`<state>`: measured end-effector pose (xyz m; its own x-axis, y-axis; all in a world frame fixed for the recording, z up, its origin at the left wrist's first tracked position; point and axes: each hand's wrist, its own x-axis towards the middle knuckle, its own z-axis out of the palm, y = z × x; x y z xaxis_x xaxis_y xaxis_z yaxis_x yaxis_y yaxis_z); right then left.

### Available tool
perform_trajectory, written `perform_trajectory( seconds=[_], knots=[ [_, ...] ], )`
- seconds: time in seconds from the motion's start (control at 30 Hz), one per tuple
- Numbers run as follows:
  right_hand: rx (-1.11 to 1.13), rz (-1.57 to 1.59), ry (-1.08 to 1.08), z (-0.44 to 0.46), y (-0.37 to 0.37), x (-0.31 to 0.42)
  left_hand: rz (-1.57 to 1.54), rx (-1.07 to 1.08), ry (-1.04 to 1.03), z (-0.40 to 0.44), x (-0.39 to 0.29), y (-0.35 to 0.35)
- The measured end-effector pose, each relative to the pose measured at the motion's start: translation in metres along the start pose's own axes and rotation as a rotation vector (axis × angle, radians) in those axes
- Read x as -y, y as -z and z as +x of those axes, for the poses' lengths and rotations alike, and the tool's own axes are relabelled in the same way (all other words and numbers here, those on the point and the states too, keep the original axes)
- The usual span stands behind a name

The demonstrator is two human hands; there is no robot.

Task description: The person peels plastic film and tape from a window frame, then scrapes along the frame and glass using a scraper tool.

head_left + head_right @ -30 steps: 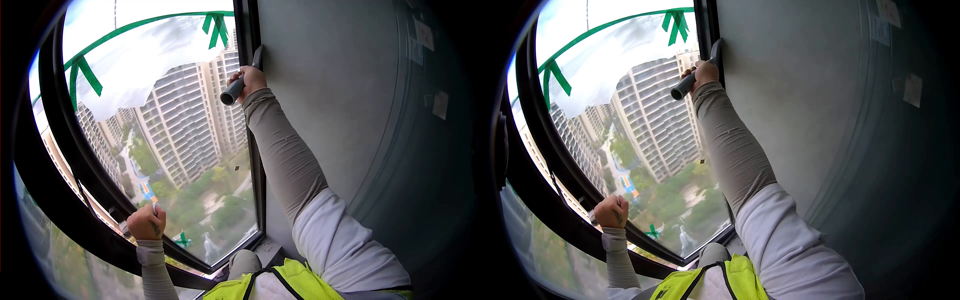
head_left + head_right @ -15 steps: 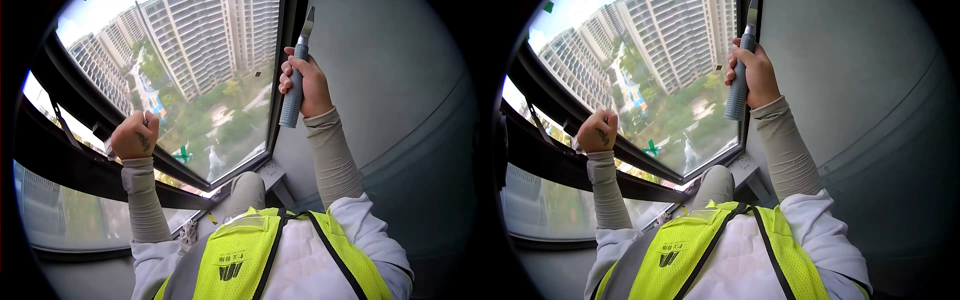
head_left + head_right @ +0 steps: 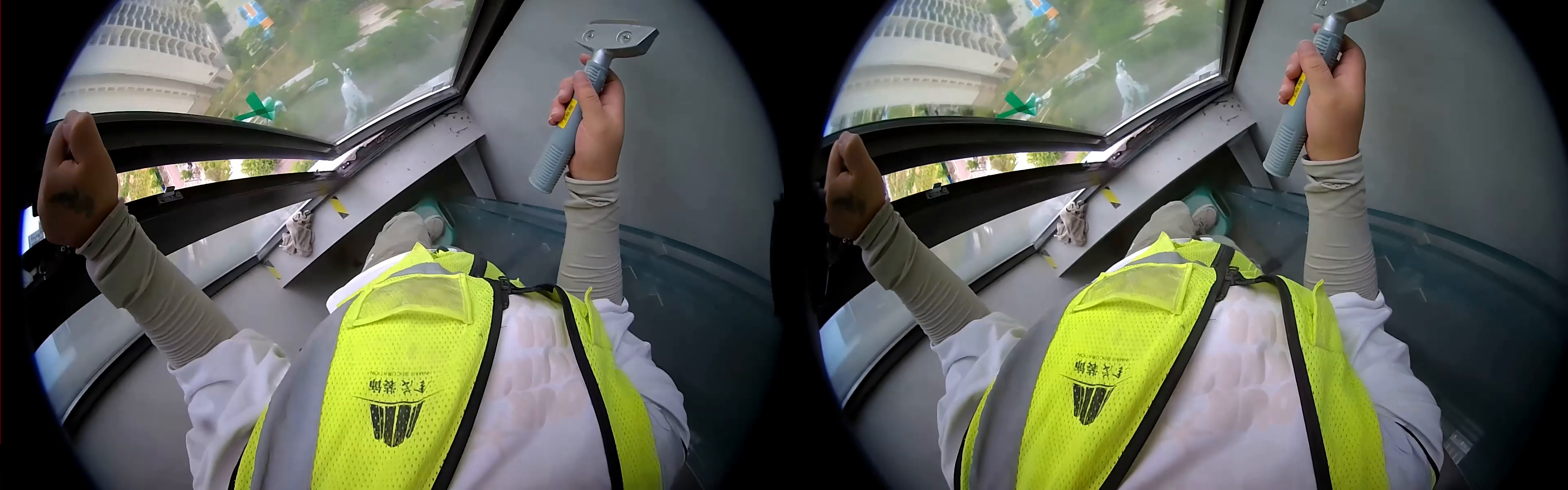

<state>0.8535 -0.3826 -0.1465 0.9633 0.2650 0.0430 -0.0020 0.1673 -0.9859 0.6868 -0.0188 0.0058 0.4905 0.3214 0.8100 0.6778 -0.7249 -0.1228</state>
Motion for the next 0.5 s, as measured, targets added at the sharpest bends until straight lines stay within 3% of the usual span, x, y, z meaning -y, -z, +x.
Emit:
perform_trajectory(
  seconds=[0.07,0.13,0.2,0.27,0.33,0.4,0.47,0.5],
  knots=[
    [-0.105,-0.08,0.034,-0.005,0.006,0.002,0.06,0.033,0.05,-0.001,0.002,0.0],
    [-0.12,-0.033,-0.037,-0.018,0.013,0.001,0.017,0.061,0.024,0.001,0.0,0.002],
    [-0.197,0.056,-0.249,-0.034,0.016,-0.002,0.029,0.065,0.005,0.003,0.004,0.0],
    [-0.2,0.065,-0.267,-0.043,0.018,-0.013,0.012,0.174,0.035,0.005,0.004,0.003],
    [-0.225,0.072,-0.293,-0.06,0.018,-0.036,-0.061,0.036,0.039,-0.002,-0.002,0.0],
    [-0.232,-0.056,-0.207,-0.056,0.014,-0.05,-0.132,0.204,0.054,-0.001,0.01,-0.008],
    [-0.21,-0.077,-0.182,-0.057,0.01,-0.052,0.014,0.257,0.064,0.0,0.003,0.0],
    [-0.184,-0.043,-0.26,-0.064,0.007,-0.044,-0.058,0.287,0.082,0.002,-0.01,0.011]
  ],
)
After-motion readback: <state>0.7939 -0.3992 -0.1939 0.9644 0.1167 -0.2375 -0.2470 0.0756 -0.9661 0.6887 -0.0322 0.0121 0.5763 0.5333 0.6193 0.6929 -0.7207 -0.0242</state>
